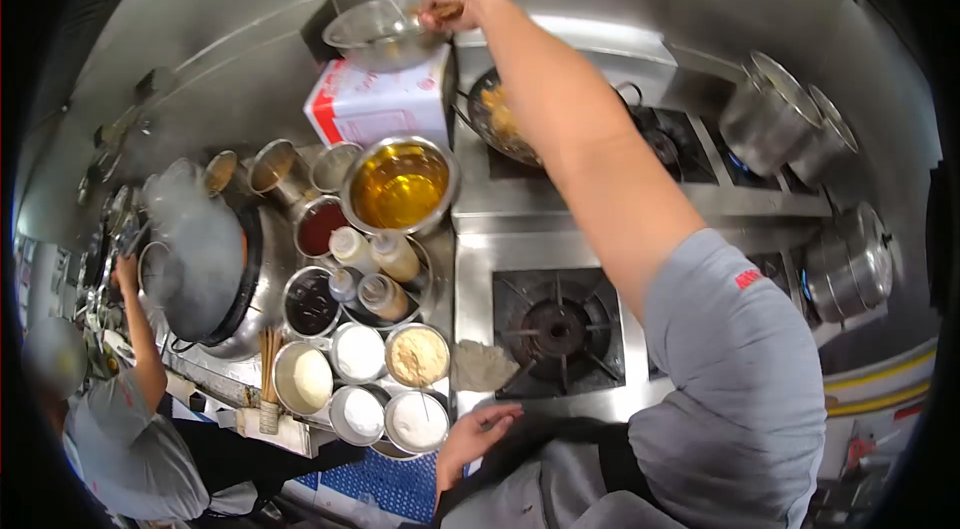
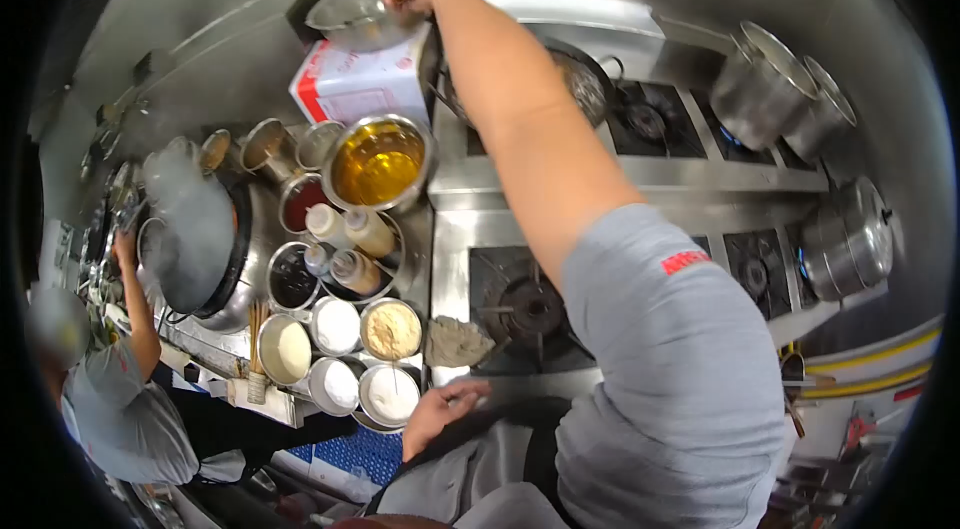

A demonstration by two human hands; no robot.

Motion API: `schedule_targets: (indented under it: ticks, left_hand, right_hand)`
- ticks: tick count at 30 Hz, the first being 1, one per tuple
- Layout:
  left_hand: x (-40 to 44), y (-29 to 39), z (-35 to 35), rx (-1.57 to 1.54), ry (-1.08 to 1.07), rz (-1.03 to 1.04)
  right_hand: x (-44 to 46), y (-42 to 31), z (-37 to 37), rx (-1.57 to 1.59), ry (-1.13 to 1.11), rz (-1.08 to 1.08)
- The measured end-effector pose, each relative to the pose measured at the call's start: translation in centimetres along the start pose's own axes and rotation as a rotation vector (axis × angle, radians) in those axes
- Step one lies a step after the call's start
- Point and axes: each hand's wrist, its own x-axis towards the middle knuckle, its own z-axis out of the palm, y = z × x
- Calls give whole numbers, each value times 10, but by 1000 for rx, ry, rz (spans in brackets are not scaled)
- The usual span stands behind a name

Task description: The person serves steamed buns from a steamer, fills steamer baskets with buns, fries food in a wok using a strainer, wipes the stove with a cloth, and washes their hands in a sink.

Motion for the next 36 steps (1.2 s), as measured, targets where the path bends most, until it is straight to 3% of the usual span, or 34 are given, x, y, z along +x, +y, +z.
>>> schedule_targets:
  ticks: [1, 2, 4, 6, 8, 12, 13, 16, 18, 23, 26, 33, 36]
  left_hand:
    - [5, 7, 0, 23, -27, 1]
    - [9, 14, 1, 39, -52, -40]
    - [19, 11, 2, 99, -88, 18]
    - [29, 8, 6, 105, -92, 27]
    - [37, 13, 12, 135, -135, 28]
    - [52, 26, 32, 194, -205, -8]
    - [54, 29, 38, 188, -213, -2]
    - [61, 30, 55, 220, -208, 39]
    - [61, 24, 67, 197, -195, 39]
    - [54, 22, 95, 232, -139, 12]
    - [49, 16, 107, 204, -100, 5]
    - [42, 11, 130, 213, -21, 14]
    - [41, 11, 134, 210, -10, 13]
  right_hand:
    - [-25, 3, -13, -342, 11, -103]
    - [-54, 7, -26, -335, 38, -83]
    - [-112, 16, -53, -826, 220, -323]
    - [-178, 41, -94, -998, 306, -447]
    - [-250, 62, -117, -1178, 533, -330]
    - [-331, 104, -183, -1207, 599, -206]
    - [-330, 125, -219, -1269, 613, -276]
    - [-346, 142, -245, -1270, 627, -214]
    - [-351, 148, -250, -1208, 620, -57]
    - [-343, 169, -259, -1069, 625, 5]
    - [-334, 182, -272, -787, 433, -33]
    - [-322, 184, -287, -445, 276, 60]
    - [-322, 177, -292, -161, 225, 130]
